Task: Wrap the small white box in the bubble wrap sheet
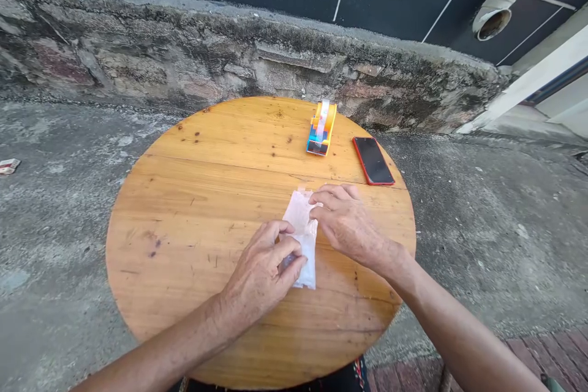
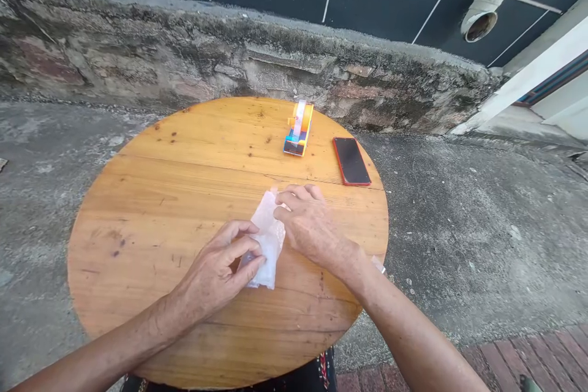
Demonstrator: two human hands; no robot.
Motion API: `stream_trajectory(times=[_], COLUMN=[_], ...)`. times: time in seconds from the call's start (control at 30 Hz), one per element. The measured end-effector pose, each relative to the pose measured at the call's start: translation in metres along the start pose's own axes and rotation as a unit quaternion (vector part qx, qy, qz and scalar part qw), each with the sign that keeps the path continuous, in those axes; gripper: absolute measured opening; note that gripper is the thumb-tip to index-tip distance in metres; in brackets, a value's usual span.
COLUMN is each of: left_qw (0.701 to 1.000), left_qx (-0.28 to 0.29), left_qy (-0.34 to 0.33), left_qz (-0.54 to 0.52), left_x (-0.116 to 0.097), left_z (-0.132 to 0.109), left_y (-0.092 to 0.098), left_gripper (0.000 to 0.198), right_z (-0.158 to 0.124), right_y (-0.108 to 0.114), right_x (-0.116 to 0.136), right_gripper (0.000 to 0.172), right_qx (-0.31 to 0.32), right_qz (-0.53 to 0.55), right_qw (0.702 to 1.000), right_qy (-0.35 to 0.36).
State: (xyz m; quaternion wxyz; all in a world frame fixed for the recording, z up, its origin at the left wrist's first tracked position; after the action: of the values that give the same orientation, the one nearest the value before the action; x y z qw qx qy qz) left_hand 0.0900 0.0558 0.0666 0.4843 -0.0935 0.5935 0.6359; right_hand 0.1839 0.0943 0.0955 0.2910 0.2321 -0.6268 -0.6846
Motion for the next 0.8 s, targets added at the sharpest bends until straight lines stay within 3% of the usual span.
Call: stream_trajectory(times=[0.17, 0.27, 0.5, 0.67, 0.8], left_qw=[1.000, 1.000, 0.999, 0.999, 0.998], left_qx=[-0.002, -0.012, -0.023, -0.031, -0.031], left_qy=[-0.006, -0.008, -0.008, -0.018, -0.026], left_qz=[0.015, 0.022, 0.033, 0.040, 0.046], left_x=[-0.001, -0.003, -0.003, -0.004, -0.005], left_z=[0.000, 0.000, -0.002, -0.003, -0.002], left_y=[0.000, 0.002, 0.004, 0.003, 0.003], left_gripper=[0.009, 0.009, 0.010, 0.009, 0.009], right_z=[0.004, 0.005, 0.016, 0.024, 0.031], right_y=[-0.003, 0.000, -0.008, -0.010, -0.013], right_x=[0.007, 0.008, -0.008, -0.015, -0.016], right_gripper=[0.025, 0.022, 0.022, 0.023, 0.019], right_qx=[-0.007, 0.020, 0.130, 0.162, 0.146], right_qz=[0.042, 0.073, 0.025, -0.015, -0.010], right_qw=[0.999, 0.997, 0.991, 0.983, 0.983], right_qy=[0.023, 0.024, -0.036, -0.089, -0.108])
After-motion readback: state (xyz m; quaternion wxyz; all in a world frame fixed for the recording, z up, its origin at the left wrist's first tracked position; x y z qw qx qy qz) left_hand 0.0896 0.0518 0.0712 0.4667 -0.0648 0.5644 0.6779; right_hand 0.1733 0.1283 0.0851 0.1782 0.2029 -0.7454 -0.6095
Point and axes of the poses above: each hand's wrist, its own z-axis towards the middle knuckle, its own y-axis out of the back of the hand, x = y × z, the point moved 10 cm from there along z, towards the middle knuckle, and after that the axes turned 6 degrees about x, right-handed, at the moved point
